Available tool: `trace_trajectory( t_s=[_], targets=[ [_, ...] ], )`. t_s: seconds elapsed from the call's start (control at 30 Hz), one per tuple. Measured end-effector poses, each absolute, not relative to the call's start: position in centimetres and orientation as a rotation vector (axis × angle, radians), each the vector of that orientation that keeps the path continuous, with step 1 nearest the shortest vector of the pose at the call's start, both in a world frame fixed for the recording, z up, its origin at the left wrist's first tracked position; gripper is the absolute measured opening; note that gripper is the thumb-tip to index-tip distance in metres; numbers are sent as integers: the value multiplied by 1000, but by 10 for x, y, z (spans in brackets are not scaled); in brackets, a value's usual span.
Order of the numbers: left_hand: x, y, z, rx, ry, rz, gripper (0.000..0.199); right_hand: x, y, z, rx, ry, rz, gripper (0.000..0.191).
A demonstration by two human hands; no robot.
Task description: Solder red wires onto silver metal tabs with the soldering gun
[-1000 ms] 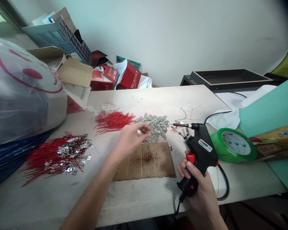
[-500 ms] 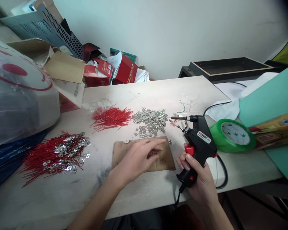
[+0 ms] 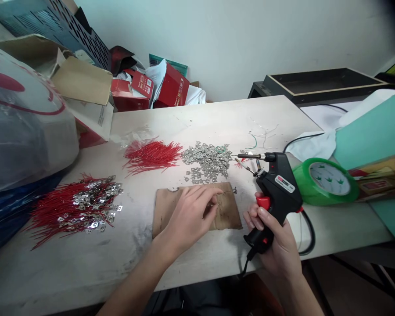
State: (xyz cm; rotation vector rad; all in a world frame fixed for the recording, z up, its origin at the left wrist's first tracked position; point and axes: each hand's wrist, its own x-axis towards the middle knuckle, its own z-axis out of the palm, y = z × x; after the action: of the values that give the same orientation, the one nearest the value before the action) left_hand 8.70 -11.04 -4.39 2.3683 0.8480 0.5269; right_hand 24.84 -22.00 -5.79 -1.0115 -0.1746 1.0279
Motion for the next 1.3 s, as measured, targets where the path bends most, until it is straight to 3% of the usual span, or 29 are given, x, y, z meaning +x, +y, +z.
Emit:
trace_trajectory(
  t_s=[0.4, 0.87, 1.3],
  targets=[
    [93, -113, -48, 2375, 893, 583, 27, 252, -224, -65, -965, -201, 1057, 29],
    [90, -112, -45, 2350, 936, 598, 35, 251, -225, -63, -981, -221, 1048, 24],
    [89, -112, -44, 2353, 929, 587, 34, 249, -221, -58, -986, -178, 1041, 31]
  ],
)
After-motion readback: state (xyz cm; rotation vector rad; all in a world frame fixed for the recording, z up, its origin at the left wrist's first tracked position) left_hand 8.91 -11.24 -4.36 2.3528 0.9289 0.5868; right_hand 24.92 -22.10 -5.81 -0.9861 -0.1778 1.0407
